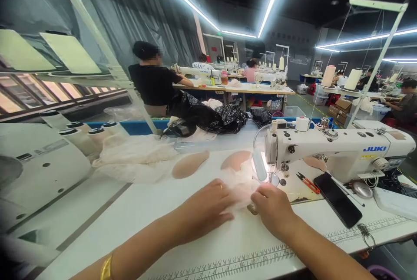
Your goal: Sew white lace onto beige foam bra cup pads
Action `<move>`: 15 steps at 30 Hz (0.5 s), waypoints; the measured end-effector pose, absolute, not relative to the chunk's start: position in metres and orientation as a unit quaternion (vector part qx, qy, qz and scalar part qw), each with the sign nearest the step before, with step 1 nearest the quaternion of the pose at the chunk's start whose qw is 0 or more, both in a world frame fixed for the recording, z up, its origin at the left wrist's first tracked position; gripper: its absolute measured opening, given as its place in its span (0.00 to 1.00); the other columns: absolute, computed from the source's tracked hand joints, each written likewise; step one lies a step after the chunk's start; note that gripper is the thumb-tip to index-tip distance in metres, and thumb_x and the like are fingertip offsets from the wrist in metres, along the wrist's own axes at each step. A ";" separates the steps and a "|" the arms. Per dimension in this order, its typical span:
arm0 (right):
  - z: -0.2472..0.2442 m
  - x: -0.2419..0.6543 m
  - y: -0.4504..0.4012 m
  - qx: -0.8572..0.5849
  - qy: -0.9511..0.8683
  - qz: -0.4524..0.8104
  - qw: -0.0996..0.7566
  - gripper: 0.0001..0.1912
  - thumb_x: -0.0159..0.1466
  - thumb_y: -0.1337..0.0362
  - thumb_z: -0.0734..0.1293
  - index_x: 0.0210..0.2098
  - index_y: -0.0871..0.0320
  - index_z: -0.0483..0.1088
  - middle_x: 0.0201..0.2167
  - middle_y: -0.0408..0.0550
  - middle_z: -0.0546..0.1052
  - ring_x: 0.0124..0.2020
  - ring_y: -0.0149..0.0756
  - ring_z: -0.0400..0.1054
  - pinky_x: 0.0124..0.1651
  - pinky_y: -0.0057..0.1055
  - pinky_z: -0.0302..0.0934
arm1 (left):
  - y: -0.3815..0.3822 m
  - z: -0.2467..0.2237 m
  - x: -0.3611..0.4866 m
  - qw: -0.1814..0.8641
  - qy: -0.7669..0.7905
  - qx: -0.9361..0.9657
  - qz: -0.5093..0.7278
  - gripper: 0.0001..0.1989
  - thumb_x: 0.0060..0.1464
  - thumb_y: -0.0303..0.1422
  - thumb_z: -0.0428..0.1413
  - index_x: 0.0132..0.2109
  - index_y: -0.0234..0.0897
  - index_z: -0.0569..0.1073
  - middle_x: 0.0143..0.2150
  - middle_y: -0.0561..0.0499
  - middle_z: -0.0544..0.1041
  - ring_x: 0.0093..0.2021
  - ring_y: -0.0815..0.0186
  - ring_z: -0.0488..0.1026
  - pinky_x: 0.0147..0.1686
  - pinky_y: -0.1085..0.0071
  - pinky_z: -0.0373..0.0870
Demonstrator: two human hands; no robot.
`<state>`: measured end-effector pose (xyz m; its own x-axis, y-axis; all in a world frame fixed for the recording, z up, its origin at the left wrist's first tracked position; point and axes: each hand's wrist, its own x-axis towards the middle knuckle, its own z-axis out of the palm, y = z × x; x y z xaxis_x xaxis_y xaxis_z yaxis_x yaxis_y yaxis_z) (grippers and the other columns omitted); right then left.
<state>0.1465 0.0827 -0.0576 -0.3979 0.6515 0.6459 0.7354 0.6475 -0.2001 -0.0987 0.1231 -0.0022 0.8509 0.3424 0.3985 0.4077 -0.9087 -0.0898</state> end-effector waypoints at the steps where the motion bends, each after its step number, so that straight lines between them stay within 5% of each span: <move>1: -0.063 0.154 0.087 -0.409 -0.849 -0.070 0.327 0.14 0.70 0.75 0.59 0.32 0.54 0.69 0.30 0.44 0.73 0.32 0.36 0.66 0.32 0.30 0.56 | 0.122 -0.007 -0.095 0.064 -0.191 -0.966 -0.160 0.11 0.62 0.27 0.61 0.34 0.39 0.66 0.31 0.55 0.74 0.30 0.63 0.69 0.38 0.65 0.62; 6: -0.070 0.188 0.103 -0.372 -0.885 -0.057 0.273 0.15 0.71 0.74 0.60 0.31 0.54 0.69 0.29 0.41 0.74 0.31 0.34 0.66 0.31 0.28 0.57 | 0.130 -0.023 -0.059 0.048 -0.174 -0.974 -0.134 0.12 0.54 0.16 0.56 0.34 0.39 0.67 0.34 0.52 0.75 0.33 0.62 0.68 0.36 0.65 0.62; 11: -0.064 0.205 0.103 -0.321 -0.893 -0.034 0.315 0.17 0.70 0.79 0.59 0.48 0.53 0.73 0.45 0.48 0.81 0.46 0.40 0.71 0.44 0.33 0.67 | 0.144 -0.047 -0.040 0.061 -0.194 -0.965 -0.169 0.12 0.49 0.17 0.55 0.31 0.38 0.64 0.31 0.51 0.71 0.29 0.63 0.63 0.31 0.66 0.56; 15: -0.063 0.208 0.098 -0.327 -0.889 -0.012 0.320 0.21 0.69 0.80 0.60 0.53 0.53 0.73 0.43 0.49 0.80 0.42 0.40 0.68 0.42 0.35 0.67 | 0.143 -0.060 -0.042 0.040 -0.174 -0.951 -0.254 0.12 0.53 0.17 0.52 0.31 0.38 0.63 0.32 0.51 0.70 0.30 0.64 0.62 0.32 0.66 0.57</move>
<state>0.2084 0.0982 -0.0629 -0.5822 0.5729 0.5768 0.5888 0.7864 -0.1868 -0.0419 0.1429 -0.0602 0.8109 0.3107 0.4959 0.3510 -0.9363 0.0126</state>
